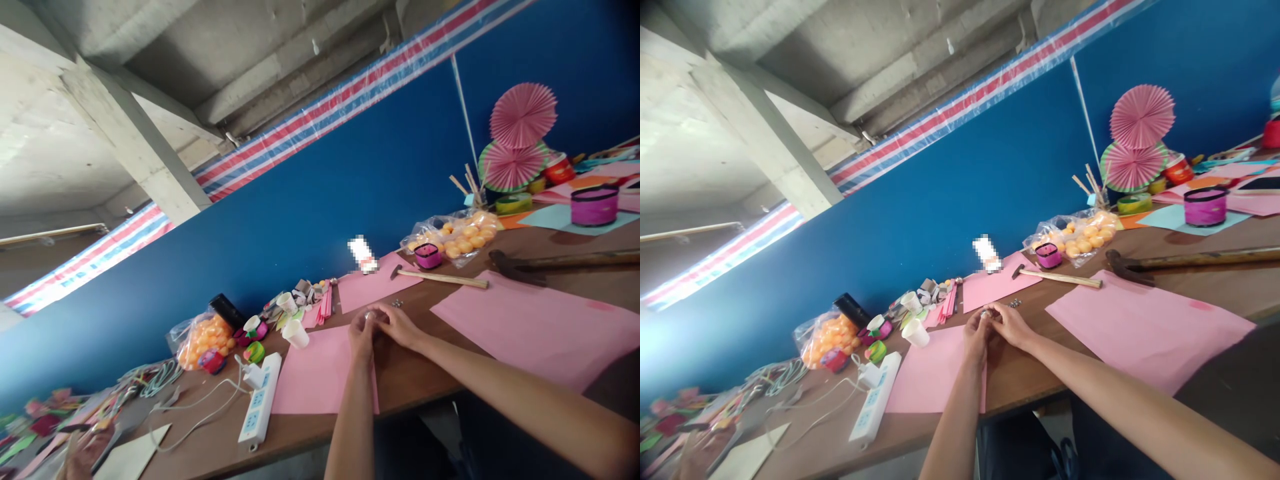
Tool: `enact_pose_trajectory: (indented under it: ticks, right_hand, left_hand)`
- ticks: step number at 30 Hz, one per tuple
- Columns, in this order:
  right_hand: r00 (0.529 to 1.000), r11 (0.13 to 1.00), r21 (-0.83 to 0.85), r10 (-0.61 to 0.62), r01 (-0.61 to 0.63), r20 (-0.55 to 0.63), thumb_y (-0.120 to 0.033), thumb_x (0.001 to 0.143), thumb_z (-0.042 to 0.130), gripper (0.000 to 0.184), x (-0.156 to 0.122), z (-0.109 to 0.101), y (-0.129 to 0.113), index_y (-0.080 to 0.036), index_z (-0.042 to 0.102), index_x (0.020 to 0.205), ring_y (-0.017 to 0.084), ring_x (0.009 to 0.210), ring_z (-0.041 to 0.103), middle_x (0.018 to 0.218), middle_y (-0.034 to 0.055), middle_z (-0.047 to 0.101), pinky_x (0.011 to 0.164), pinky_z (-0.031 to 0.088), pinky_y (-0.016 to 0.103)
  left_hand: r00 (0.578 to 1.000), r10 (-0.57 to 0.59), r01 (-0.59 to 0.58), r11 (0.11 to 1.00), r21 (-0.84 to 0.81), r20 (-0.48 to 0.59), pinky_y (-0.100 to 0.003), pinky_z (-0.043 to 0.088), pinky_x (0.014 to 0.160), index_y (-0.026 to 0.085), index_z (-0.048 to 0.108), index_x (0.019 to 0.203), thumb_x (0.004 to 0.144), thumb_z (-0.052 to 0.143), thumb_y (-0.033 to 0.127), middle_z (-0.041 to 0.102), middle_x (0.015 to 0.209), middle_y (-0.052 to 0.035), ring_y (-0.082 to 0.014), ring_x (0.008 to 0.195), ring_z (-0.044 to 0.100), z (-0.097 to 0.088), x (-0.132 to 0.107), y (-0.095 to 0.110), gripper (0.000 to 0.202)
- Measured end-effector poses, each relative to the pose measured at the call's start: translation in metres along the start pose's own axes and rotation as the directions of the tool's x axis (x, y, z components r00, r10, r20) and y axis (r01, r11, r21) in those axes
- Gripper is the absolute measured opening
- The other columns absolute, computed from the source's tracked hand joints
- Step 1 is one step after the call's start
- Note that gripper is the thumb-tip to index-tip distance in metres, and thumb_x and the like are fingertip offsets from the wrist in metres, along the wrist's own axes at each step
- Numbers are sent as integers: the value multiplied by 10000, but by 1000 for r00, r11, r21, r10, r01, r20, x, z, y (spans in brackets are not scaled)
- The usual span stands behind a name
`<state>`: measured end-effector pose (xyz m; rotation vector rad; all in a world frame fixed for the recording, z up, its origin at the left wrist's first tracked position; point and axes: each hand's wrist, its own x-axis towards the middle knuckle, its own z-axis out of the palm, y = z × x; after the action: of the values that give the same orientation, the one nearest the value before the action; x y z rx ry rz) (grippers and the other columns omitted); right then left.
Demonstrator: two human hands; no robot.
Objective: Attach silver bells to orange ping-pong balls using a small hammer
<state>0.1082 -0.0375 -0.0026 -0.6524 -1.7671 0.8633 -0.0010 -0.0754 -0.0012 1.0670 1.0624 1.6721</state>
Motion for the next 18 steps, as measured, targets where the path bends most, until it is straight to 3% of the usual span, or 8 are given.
enact_pose_trajectory:
  ticks: [7, 12, 18]
  right_hand:
    - [1000, 999, -50, -11, 10, -21, -163, 709, 538, 381, 0, 2, 6, -183, 564, 1089, 240, 1049, 556, 1112, 100, 616, 915, 424, 407]
    - [999, 998, -70, -11, 9, -32, -168, 664, 589, 429, -1, 4, 11, -188, 557, 1092, 240, 1032, 561, 1116, 99, 604, 905, 432, 402]
    - [999, 995, -94, 19, -24, -50, -226, 687, 602, 359, -1, 4, 11, -185, 564, 1042, 233, 949, 589, 1043, 97, 620, 847, 461, 389]
  left_hand:
    - [1000, -4, 4, 1000, 6, -14, -360, 483, 799, 151, 624, 990, 696, 633, 401, 683, 920, -96, -220, 845, 646, -3, 2, -2, 387]
    - [999, 7, -4, 999, 54, -52, -353, 479, 784, 138, 636, 961, 676, 645, 422, 686, 894, -102, -220, 823, 644, -4, 3, -4, 402]
    - [995, 19, -7, 993, 114, -99, -338, 486, 730, 133, 634, 904, 645, 672, 437, 684, 858, -101, -208, 766, 644, -7, 3, -8, 401]
